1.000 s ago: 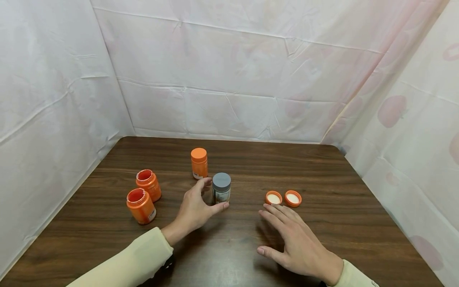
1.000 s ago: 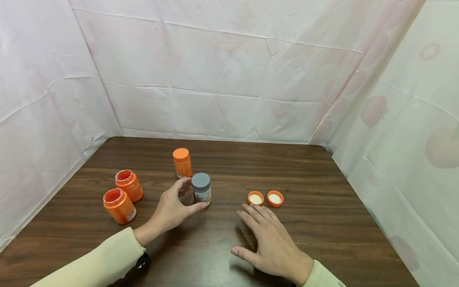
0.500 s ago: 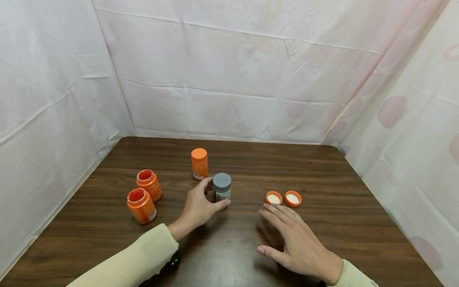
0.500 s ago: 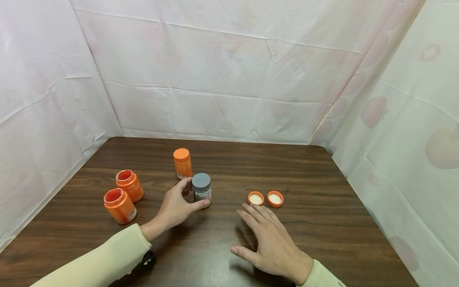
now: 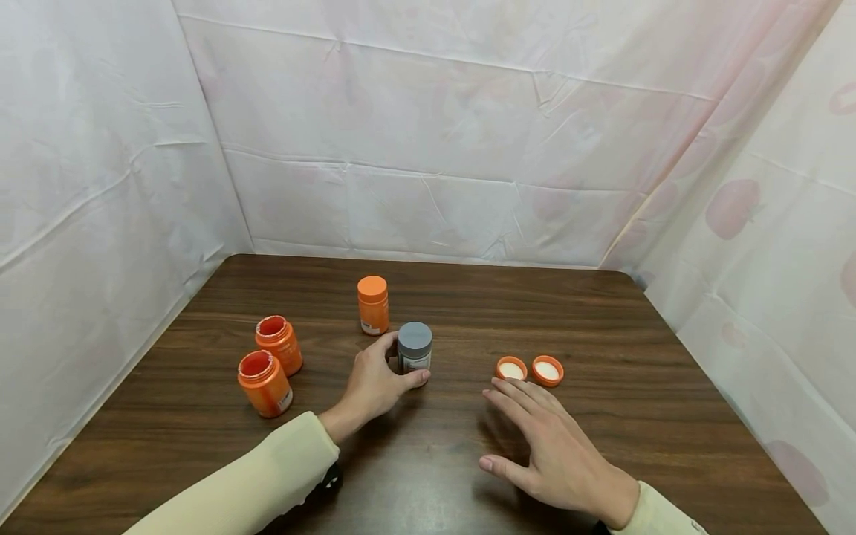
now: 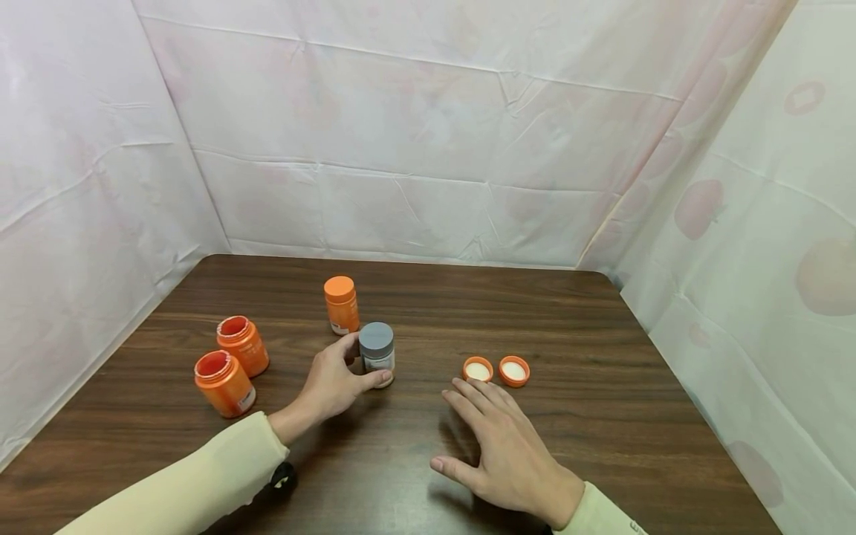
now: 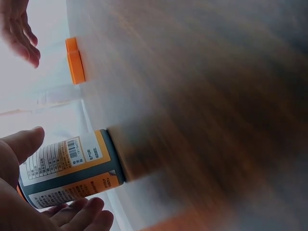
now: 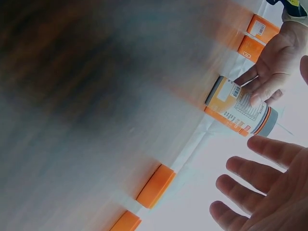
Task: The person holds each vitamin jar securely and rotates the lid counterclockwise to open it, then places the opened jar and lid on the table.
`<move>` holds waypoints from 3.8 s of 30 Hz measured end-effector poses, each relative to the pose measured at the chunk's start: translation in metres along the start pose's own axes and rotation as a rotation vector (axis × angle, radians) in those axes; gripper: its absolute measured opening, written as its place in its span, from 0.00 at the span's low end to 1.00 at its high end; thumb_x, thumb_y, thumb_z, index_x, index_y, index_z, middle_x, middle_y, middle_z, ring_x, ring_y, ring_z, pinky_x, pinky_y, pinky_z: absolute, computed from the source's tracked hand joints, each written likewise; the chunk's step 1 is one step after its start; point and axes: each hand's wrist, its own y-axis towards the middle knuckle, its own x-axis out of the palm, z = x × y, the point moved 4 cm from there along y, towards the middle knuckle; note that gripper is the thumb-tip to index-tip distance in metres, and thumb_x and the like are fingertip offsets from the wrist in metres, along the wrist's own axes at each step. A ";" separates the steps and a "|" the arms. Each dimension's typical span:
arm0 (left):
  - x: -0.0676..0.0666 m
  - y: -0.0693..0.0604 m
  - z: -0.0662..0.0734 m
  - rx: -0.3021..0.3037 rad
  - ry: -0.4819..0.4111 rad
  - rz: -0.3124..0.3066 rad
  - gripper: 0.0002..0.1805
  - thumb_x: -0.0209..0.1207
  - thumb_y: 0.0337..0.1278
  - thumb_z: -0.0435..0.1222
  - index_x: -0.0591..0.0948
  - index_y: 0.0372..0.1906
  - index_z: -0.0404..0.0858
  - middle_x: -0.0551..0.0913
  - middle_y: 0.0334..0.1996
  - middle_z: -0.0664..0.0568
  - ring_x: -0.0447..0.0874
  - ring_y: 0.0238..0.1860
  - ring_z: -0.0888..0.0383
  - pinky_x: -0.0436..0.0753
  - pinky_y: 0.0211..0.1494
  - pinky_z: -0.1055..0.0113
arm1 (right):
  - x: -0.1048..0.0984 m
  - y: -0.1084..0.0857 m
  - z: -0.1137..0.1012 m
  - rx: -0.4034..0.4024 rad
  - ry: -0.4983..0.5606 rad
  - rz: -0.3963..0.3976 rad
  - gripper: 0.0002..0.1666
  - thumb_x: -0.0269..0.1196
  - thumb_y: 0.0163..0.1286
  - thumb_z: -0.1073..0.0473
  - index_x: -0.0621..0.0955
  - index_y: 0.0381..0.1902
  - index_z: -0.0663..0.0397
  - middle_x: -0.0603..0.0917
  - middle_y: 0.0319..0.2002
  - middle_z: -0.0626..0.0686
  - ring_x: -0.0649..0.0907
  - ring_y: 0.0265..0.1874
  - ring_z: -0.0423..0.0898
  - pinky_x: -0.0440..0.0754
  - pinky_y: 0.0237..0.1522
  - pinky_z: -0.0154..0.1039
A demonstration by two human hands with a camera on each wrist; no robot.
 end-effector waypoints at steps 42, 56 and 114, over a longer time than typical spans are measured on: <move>-0.014 -0.014 0.006 0.119 -0.088 0.020 0.34 0.79 0.49 0.38 0.79 0.63 0.42 0.86 0.51 0.52 0.84 0.52 0.55 0.81 0.58 0.51 | 0.000 0.002 0.000 0.000 0.026 0.026 0.46 0.69 0.63 0.30 0.74 0.72 0.46 0.70 0.73 0.46 0.71 0.70 0.51 0.67 0.67 0.56; -0.018 -0.028 0.007 0.149 -0.075 -0.007 0.34 0.80 0.46 0.37 0.80 0.62 0.46 0.87 0.49 0.56 0.84 0.54 0.56 0.81 0.60 0.50 | 0.001 0.002 -0.002 0.028 0.070 0.007 0.46 0.69 0.63 0.32 0.70 0.75 0.39 0.71 0.73 0.43 0.71 0.71 0.51 0.70 0.66 0.58; -0.012 -0.064 0.014 0.300 0.028 -0.127 0.32 0.81 0.42 0.38 0.83 0.58 0.49 0.84 0.45 0.66 0.81 0.41 0.65 0.81 0.44 0.66 | 0.001 0.007 -0.011 0.139 0.381 0.057 0.37 0.71 0.66 0.41 0.72 0.70 0.35 0.78 0.63 0.35 0.80 0.62 0.41 0.80 0.58 0.49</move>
